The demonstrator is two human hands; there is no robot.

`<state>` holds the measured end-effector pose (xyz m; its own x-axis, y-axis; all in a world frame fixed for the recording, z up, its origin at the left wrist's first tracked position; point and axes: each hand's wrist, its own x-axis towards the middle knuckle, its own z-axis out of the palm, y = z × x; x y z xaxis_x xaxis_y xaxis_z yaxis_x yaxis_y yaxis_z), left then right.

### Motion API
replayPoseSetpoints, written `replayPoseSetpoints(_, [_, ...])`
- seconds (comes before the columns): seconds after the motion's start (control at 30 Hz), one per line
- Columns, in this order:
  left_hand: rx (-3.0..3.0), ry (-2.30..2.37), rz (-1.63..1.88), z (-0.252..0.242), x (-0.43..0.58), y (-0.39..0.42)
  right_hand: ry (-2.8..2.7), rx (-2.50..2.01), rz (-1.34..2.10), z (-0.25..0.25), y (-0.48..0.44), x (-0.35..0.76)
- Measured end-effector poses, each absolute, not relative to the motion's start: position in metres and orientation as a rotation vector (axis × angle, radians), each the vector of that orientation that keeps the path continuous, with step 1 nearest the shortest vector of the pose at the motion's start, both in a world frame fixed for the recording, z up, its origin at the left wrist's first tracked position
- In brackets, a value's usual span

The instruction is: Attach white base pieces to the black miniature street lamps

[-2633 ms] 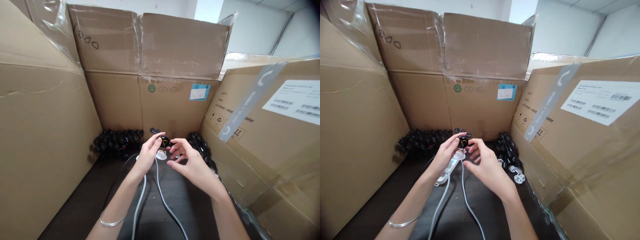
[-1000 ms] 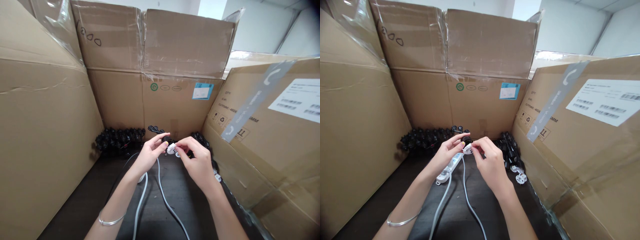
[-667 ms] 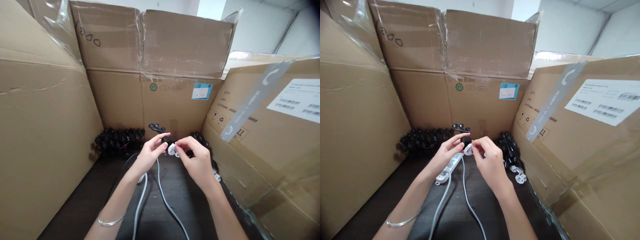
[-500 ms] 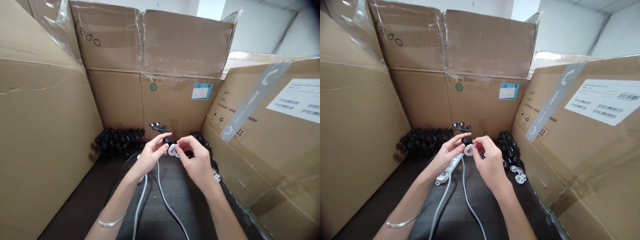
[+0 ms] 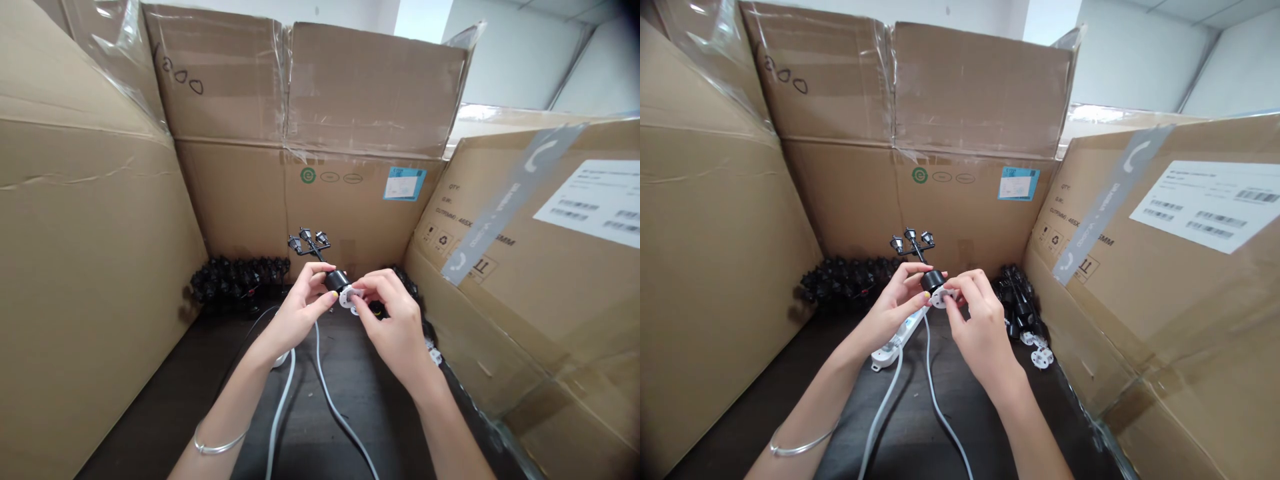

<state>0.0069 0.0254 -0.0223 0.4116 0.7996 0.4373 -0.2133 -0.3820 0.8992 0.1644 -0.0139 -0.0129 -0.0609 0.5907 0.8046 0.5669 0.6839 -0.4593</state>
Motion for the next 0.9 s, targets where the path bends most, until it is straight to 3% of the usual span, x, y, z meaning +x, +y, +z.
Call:
replayPoseSetpoints(0.47, [1.659,0.636,1.283,-0.021,0.012,0.022,-1.723,-0.927,-0.006,-0.011,-0.015,0.165])
replayPoseSetpoints(0.9, [1.683,0.615,1.337,-0.019,0.014,0.013,-1.606,-0.885,0.171,-0.016,-0.01,0.165])
